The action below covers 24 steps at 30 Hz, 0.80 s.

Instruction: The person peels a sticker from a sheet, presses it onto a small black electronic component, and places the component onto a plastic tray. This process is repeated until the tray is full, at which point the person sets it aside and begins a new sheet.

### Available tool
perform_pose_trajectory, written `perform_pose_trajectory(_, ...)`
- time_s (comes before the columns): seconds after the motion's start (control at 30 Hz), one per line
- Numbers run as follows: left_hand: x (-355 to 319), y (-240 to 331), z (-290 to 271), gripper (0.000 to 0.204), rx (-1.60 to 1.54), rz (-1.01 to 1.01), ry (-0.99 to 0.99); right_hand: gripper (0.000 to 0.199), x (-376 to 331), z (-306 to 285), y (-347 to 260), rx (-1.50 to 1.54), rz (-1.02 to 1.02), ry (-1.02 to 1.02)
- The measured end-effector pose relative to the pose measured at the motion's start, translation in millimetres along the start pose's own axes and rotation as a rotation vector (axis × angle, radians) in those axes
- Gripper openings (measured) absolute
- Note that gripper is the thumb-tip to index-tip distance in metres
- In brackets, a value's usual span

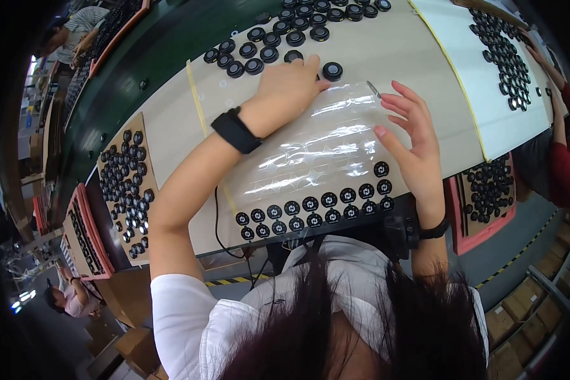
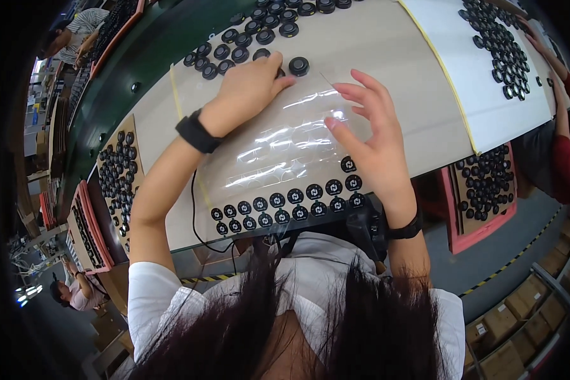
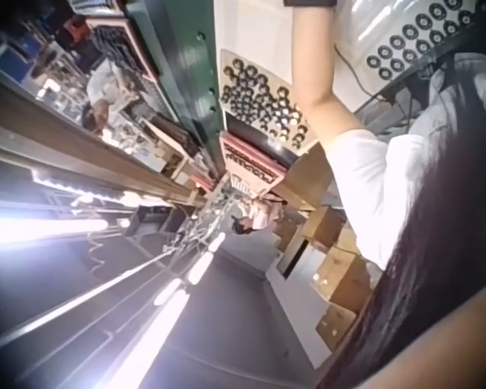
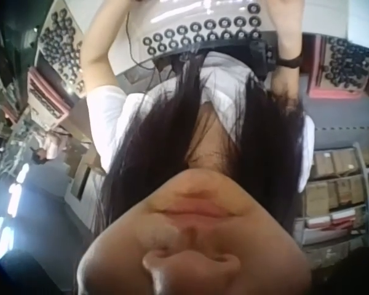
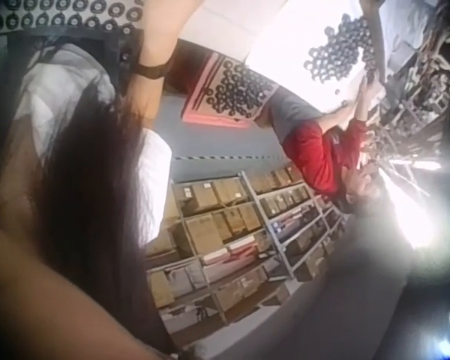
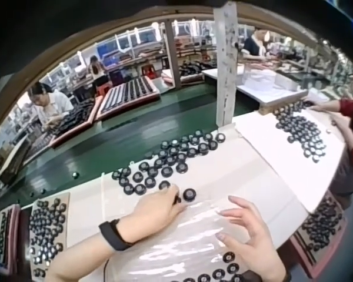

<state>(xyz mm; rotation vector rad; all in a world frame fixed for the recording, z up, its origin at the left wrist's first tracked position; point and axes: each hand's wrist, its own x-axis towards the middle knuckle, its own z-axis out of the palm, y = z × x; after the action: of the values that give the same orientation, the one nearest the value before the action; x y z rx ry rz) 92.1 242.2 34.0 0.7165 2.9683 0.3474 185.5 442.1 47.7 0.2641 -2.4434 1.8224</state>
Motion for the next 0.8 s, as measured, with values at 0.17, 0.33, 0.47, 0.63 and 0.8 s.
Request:
perform_pose_trajectory(0.17, -34.6, 9.1, -33.4, 0.031, -0.982, -0.005, 0.069, 0.011, 8.5, -3.6, -2.4, 0.268, 0.005, 0.024)
perform_pose_trajectory(0.33, -69.7, 44.7, -74.4, 0.043, -1.263, -0.023, 0.158, 0.006, 27.8, 0.1, -38.5, 0.581, 0.07, -0.105)
perform_pose_trajectory(0.47, -81.2, 48.5, -78.9, 0.044, -1.161, 0.073, 0.279, 0.009, 38.8, 12.4, -58.8, 0.773, 0.094, -0.314)
perform_pose_trajectory(0.63, -87.2, 50.9, -81.1, 0.044, -0.969, 0.174, 0.388, 0.013, 37.1, 20.3, -70.3, 0.725, 0.199, -0.365)
perform_pose_trajectory(0.8, -87.9, 49.7, -80.9, 0.043, -0.909, 0.208, 0.399, 0.011, 36.5, 20.9, -67.6, 0.745, 0.19, -0.361)
